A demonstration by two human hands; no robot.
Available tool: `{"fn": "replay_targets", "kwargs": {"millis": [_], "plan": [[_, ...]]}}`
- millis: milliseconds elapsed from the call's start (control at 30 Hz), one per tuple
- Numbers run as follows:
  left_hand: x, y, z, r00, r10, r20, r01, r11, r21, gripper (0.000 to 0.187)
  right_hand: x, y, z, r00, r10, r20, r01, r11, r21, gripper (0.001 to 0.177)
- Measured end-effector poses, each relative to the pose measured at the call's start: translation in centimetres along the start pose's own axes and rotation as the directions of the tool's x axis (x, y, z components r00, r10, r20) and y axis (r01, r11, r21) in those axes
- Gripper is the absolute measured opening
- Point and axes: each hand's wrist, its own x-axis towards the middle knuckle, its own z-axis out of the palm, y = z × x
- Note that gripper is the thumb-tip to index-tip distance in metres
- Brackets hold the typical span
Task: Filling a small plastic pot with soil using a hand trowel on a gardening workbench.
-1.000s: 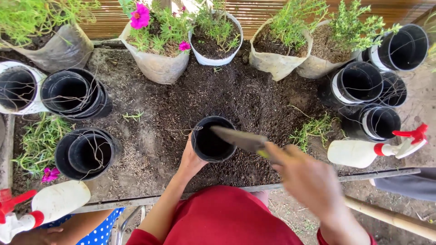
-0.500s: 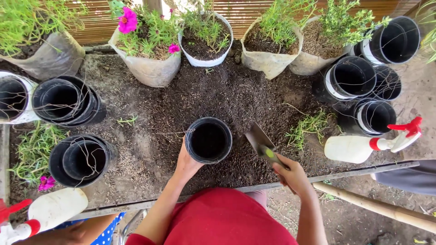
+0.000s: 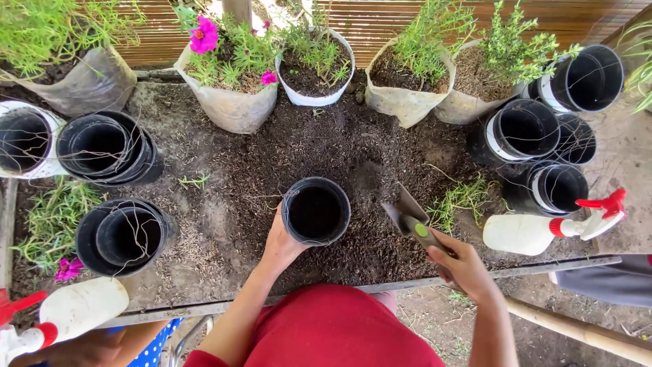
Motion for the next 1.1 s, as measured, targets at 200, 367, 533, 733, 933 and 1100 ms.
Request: {"fn": "replay_targets", "kwargs": {"millis": [200, 367, 533, 733, 933, 1100], "plan": [[-0.4, -0.1, -0.1, 1.000, 0.002, -0.016, -0.001, 0.998, 0.063, 0.121, -5.0, -9.4, 0.3, 1.000, -0.017, 0.004, 0.017, 0.821, -0.571, 0.059], [-0.4, 0.0, -0.1, 0.996, 0.083, -0.042, -0.080, 0.995, 0.057, 0.120, -6.6, -12.5, 6.3, 0.808, -0.548, 0.216, 0.266, 0.013, -0.964, 0.053], [-0.4, 0.2, 0.1, 0.990, 0.139, -0.037, -0.133, 0.982, 0.131, 0.125, -9.3, -17.0, 9.5, 0.580, -0.739, 0.342, 0.102, -0.351, -0.931, 0.029], [0.1, 2.5, -1.0, 0.998, -0.064, 0.029, 0.063, 0.998, 0.025, 0.097, -7.5, -16.5, 10.5, 0.624, -0.675, 0.394, 0.186, -0.362, -0.914, 0.037], [0.0, 2.7, -1.2, 1.000, -0.025, 0.015, 0.025, 1.000, -0.006, 0.091, -6.0, -15.6, 10.9, 0.712, -0.604, 0.359, 0.267, -0.239, -0.933, 0.063], [0.2, 1.6, -0.6, 0.993, -0.089, 0.078, 0.088, 0.996, 0.013, 0.097, -6.0, -15.0, 10.2, 0.756, -0.568, 0.325, 0.274, -0.176, -0.945, 0.078]]}}
